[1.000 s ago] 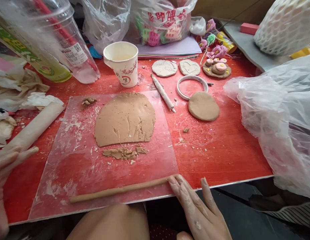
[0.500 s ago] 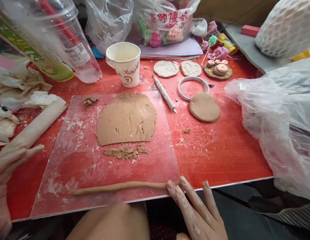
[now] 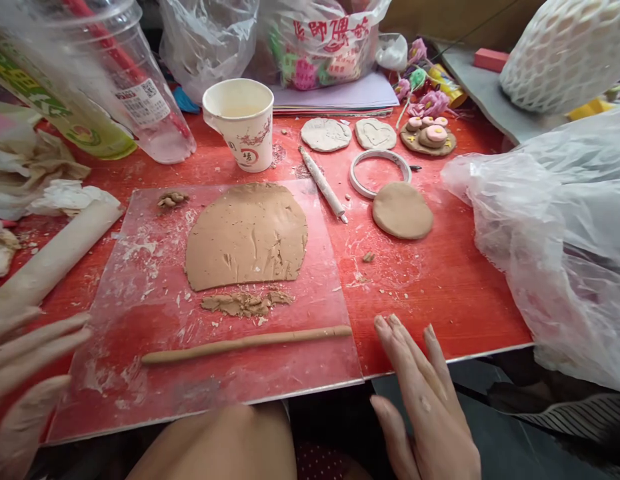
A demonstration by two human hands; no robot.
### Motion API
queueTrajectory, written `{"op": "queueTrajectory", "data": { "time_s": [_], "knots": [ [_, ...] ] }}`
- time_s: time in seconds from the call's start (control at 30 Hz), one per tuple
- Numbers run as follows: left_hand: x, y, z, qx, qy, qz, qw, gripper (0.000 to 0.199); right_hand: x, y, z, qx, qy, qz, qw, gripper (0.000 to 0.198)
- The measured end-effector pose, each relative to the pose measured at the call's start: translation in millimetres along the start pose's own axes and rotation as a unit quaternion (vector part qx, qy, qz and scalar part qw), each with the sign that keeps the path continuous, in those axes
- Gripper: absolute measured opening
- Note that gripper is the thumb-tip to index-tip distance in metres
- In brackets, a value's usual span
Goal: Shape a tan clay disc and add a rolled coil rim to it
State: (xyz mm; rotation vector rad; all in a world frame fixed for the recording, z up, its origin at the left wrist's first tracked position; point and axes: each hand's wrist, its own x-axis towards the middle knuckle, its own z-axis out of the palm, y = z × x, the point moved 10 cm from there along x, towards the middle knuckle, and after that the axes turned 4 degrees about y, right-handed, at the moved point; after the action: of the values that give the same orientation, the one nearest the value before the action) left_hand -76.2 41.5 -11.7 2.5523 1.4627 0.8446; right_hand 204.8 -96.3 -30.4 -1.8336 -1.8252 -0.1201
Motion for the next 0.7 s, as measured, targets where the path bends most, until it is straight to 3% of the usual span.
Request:
{"op": "queueTrajectory", "data": {
  "time_s": [0.1,0.2,0.33,0.5,0.7],
  "knots": [
    [-16.3,7.5,20.8,0.019,-0.076,0.106,0.991,0.031,9.8,0.5,2.4,-0.022,-0.003,-0.004,1.0,0.053],
    [-14.2,22.4,23.6,0.028,-0.053,0.147,0.987,0.032,28.6,-4.2,8.7,-0.016,0.001,-0.017,1.0,0.049],
    [-1.4,37.1,27.6,0.035,-0.046,0.153,0.986,0.025,44.3,-9.1,6.0,0.026,0.038,-0.025,0.999,0.034],
    [-1.2,34.5,18.3,0.023,-0.034,0.177,0.983,0.027,49.0,-10.9,-5.1,0.05,0.067,-0.026,0.996,0.033],
    [-4.1,14.5,17.0,0.028,-0.049,0.078,0.995,0.029,47.8,-19.4,5.8,0.016,0.014,-0.065,0.998,0.048]
  ]
}}
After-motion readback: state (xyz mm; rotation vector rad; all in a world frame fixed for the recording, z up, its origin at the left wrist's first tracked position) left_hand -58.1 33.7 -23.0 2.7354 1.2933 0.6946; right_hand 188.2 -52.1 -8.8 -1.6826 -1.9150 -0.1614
